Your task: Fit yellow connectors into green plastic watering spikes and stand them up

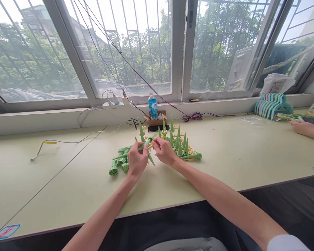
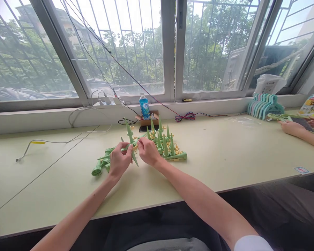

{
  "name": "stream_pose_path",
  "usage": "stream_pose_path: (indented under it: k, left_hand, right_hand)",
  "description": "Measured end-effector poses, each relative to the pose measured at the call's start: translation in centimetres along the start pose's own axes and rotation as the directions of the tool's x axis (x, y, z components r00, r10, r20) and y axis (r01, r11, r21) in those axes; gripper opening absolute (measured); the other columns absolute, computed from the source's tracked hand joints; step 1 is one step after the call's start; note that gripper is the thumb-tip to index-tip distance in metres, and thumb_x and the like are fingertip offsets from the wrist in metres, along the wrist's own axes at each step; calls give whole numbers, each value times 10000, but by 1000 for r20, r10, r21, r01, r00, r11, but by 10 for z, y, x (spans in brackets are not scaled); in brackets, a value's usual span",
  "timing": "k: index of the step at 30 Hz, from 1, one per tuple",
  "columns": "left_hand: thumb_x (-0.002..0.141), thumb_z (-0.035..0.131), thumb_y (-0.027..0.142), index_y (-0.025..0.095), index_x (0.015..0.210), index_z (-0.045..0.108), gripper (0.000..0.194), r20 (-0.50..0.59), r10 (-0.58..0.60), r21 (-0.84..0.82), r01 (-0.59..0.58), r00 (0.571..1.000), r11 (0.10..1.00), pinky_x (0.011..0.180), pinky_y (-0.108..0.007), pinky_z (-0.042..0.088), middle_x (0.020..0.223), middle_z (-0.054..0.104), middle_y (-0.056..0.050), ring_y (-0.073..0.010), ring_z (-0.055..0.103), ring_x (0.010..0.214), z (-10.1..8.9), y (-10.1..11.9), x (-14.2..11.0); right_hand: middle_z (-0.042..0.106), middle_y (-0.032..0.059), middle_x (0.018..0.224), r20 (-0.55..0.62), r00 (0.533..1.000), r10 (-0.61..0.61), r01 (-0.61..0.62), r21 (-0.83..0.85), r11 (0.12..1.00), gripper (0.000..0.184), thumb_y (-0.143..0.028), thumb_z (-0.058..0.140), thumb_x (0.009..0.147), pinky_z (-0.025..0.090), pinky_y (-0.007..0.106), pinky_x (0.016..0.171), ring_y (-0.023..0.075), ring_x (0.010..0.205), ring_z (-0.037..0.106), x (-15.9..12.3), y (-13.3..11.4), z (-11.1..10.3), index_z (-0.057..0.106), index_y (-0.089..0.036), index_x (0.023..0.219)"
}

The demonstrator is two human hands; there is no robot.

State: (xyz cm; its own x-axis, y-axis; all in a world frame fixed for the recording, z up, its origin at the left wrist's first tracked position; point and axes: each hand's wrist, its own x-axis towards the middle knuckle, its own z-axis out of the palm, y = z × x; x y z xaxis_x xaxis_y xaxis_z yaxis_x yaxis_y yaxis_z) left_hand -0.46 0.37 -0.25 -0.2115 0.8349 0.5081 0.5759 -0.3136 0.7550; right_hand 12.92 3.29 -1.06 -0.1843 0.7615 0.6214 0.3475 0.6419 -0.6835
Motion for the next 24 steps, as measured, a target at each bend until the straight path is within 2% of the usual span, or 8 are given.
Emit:
stream_pose_path:
  k: [9, 24]
  left_hand:
    - [833, 553, 397, 203, 859, 564, 196, -10, 4, -22, -5, 1000, 1000, 512, -255, 427, 819, 634, -3, -96, 487, 448, 0, 0, 0]
    - [828, 547, 373, 205, 861, 559, 172, -27, 34, 10, -34, 999, 999, 543, -258, 429, 843, 638, -19, -120, 546, 529, 0, -1, 1]
  right_hand:
    - [552, 3, 693, 15, 1000, -26, 26, 21, 999, 205, -265, 408, 945, 359, 245, 593, 126, 599, 461, -1, 2, 0, 522, -184, 795]
    - [573, 6, 693, 78, 997, -21, 19, 22, 1000, 164, -257, 452, 918, 371, 245, 592, 133, 623, 488, -1, 0, 1, 559, -185, 816]
